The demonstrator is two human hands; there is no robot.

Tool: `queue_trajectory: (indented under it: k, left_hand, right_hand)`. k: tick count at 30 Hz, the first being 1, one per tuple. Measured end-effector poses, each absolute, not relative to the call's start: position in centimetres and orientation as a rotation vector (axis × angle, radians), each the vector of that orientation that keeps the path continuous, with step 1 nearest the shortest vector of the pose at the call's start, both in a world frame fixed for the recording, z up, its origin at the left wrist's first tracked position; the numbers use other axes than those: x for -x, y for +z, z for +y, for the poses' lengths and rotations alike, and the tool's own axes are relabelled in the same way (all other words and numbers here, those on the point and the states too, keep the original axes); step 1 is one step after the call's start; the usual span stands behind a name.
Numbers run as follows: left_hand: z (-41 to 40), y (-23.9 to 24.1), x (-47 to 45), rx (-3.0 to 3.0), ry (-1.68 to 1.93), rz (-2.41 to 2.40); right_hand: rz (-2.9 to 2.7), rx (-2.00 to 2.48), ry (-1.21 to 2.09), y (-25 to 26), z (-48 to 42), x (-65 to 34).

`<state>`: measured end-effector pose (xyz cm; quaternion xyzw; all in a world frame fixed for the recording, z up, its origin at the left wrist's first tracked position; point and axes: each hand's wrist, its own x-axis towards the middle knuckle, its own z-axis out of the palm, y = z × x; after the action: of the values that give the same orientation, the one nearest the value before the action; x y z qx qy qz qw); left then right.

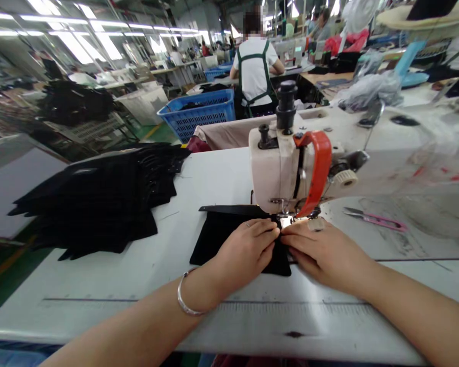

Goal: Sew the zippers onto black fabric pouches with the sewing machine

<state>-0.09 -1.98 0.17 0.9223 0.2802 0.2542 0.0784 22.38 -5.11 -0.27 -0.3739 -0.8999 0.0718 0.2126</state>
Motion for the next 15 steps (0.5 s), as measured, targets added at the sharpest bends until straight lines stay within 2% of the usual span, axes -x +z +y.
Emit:
queue_trajectory:
  k: [5, 10, 15]
  left_hand:
    - [-1.8, 0.0, 0.0, -2.749, 0.723, 0.852]
    - [-1.5, -0.3, 0.0, -2.731, 0.684, 0.864]
    - [-1.4, -0.2, 0.1, -2.735, 0.655, 0.872]
  right_hand:
    - [-2.355, 1.064, 0.131, 0.3, -4.9, -22.9]
    - [-1.815, 1.476, -0.073, 0.2, -3.6, -24.5]
    - [-1.812, 1.500, -0.050, -0.4, -3.0, -24.7]
